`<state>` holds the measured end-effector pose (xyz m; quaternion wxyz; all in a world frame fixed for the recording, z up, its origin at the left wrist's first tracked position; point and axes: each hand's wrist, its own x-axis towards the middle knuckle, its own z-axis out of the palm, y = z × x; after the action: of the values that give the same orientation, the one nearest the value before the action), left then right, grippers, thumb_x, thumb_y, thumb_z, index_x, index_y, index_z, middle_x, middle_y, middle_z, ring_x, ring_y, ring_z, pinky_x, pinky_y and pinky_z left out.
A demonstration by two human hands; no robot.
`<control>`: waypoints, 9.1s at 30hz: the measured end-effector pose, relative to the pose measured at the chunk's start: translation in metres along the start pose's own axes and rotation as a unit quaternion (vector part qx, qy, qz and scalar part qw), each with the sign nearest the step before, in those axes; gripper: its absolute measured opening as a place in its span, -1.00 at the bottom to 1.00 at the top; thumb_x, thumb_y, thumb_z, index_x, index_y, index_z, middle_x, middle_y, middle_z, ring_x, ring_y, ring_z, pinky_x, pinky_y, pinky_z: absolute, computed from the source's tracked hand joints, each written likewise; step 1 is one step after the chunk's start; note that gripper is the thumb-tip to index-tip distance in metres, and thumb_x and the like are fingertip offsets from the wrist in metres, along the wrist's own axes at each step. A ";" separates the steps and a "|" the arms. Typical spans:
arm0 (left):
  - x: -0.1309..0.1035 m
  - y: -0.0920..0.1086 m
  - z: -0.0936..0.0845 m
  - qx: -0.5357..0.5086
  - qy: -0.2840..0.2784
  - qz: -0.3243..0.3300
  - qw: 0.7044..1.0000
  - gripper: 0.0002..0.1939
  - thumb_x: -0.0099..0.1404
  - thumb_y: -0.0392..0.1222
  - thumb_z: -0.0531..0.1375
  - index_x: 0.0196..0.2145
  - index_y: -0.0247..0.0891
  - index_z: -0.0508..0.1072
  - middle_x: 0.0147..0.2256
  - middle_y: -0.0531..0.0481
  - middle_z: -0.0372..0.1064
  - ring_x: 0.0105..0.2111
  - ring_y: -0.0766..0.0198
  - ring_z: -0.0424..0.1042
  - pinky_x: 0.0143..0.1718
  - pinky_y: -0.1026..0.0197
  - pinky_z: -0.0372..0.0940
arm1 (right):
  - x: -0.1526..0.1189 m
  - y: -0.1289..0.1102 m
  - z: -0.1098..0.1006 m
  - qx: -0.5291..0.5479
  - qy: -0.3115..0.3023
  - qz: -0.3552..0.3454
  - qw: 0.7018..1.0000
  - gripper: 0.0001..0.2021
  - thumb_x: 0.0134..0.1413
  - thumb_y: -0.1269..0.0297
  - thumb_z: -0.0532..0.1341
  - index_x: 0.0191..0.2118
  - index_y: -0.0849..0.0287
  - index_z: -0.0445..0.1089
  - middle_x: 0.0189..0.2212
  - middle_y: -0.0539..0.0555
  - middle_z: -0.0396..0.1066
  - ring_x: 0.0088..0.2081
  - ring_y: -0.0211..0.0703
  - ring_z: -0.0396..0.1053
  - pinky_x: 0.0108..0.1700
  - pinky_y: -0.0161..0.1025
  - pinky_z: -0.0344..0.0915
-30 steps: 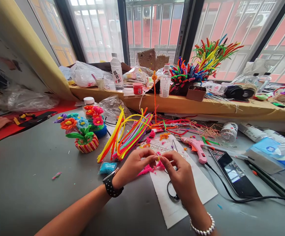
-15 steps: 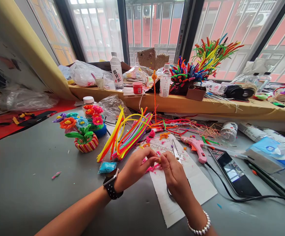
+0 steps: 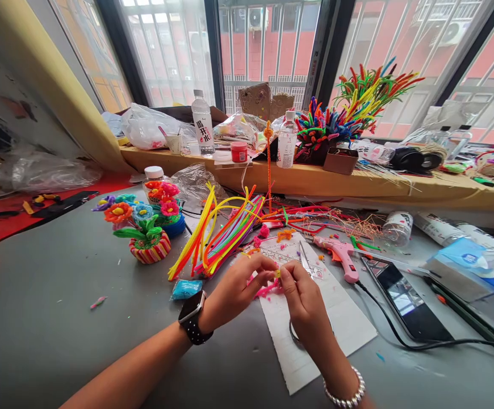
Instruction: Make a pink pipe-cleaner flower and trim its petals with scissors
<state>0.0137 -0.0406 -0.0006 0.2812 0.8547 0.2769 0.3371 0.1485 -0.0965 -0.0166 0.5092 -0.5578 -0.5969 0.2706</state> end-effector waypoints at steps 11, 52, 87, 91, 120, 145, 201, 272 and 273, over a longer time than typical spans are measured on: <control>-0.003 -0.004 0.004 0.101 0.097 0.130 0.982 -0.85 0.25 -0.24 -0.02 -0.42 -0.25 0.30 -0.46 0.04 0.37 -0.40 0.35 0.32 -0.18 0.21 0.12 | -0.003 -0.001 0.002 0.045 -0.017 -0.013 0.999 -0.74 0.16 0.14 -0.10 -0.45 0.13 0.13 -0.61 -0.08 0.04 -0.56 -0.29 0.04 -0.49 -0.33 0.06; -0.007 -0.008 0.009 0.245 0.192 0.226 0.923 -0.94 0.19 -0.26 0.04 -0.40 -0.22 0.29 -0.35 0.02 0.30 -0.32 0.33 0.24 -0.05 0.11 0.09 | -0.005 -0.006 0.003 -0.048 0.047 -0.102 0.992 -0.77 0.15 0.28 -0.05 -0.52 0.14 0.12 -0.57 -0.04 0.12 -0.50 -0.26 0.11 -0.44 -0.30 0.09; 0.002 -0.001 -0.002 -0.143 0.080 -0.029 0.986 -0.85 0.14 -0.15 0.15 -0.42 -0.27 0.45 -0.38 -0.02 0.31 -0.29 0.28 0.31 -0.20 0.24 0.22 | -0.001 0.005 0.004 -0.189 0.147 -0.174 0.955 -0.87 0.13 0.39 0.00 -0.42 0.16 0.19 -0.47 0.00 0.19 -0.43 -0.25 0.18 -0.38 -0.29 0.15; 0.002 0.000 -0.001 -0.140 0.085 -0.032 0.986 -0.86 0.13 -0.16 0.15 -0.44 -0.28 0.45 -0.37 -0.04 0.32 -0.28 0.27 0.31 -0.18 0.22 0.21 | -0.002 0.006 0.007 -0.189 0.139 -0.174 0.956 -0.88 0.12 0.39 0.00 -0.42 0.16 0.19 -0.48 0.01 0.19 -0.45 -0.25 0.18 -0.40 -0.29 0.16; 0.014 -0.044 -0.050 0.170 0.247 -0.009 0.954 -0.90 0.14 -0.28 0.12 -0.46 -0.31 0.42 -0.37 -0.06 0.34 -0.33 0.27 0.34 -0.27 0.20 0.27 | 0.000 0.048 -0.039 -0.423 -0.069 0.119 0.896 -0.76 -0.18 0.19 0.14 -0.34 0.20 0.25 -0.41 0.10 0.36 -0.39 -0.07 0.36 -0.43 -0.23 0.20; 0.014 -0.046 -0.066 0.170 0.272 -0.044 0.946 -0.89 0.12 -0.28 0.11 -0.49 -0.30 0.42 -0.40 -0.03 0.30 -0.42 0.33 0.33 -0.37 0.27 0.30 | -0.008 0.030 -0.029 -0.476 -0.140 0.092 0.863 -0.51 -0.33 0.55 0.04 -0.12 0.21 0.26 -0.22 0.19 0.36 -0.40 -0.06 0.40 -0.54 -0.30 0.15; 0.002 -0.013 -0.001 -0.053 -0.009 -0.097 0.994 -0.90 0.12 -0.24 0.13 -0.40 -0.29 0.41 -0.46 0.05 0.40 -0.47 0.38 0.33 -0.43 0.35 0.23 | 0.007 0.006 -0.007 -0.113 -0.076 0.040 0.990 -0.73 0.03 0.08 0.04 -0.39 0.15 0.37 -0.42 0.04 0.41 -0.41 -0.21 0.36 -0.38 -0.34 0.26; 0.000 -0.024 0.003 0.419 -0.023 0.254 0.872 -0.80 0.24 -0.37 -0.04 -0.45 -0.33 0.33 -0.47 0.00 0.32 -0.43 0.29 0.29 -0.25 0.16 0.14 | 0.006 0.013 -0.004 -0.079 -0.075 0.106 0.988 -0.73 -0.04 0.08 0.09 -0.40 0.17 0.37 -0.48 0.05 0.43 -0.50 -0.18 0.34 -0.41 -0.28 0.29; 0.000 -0.024 0.003 0.419 -0.021 0.254 0.871 -0.80 0.24 -0.37 -0.04 -0.46 -0.33 0.33 -0.47 0.00 0.32 -0.44 0.29 0.29 -0.24 0.16 0.14 | 0.006 0.013 -0.005 -0.076 -0.076 0.108 0.988 -0.73 -0.04 0.07 0.09 -0.40 0.18 0.37 -0.48 0.05 0.43 -0.50 -0.19 0.34 -0.41 -0.28 0.29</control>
<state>0.0091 -0.0249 -0.0185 -0.1933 0.9400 0.1598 0.2314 0.1588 -0.0886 -0.0249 0.3861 -0.6339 -0.5891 0.3194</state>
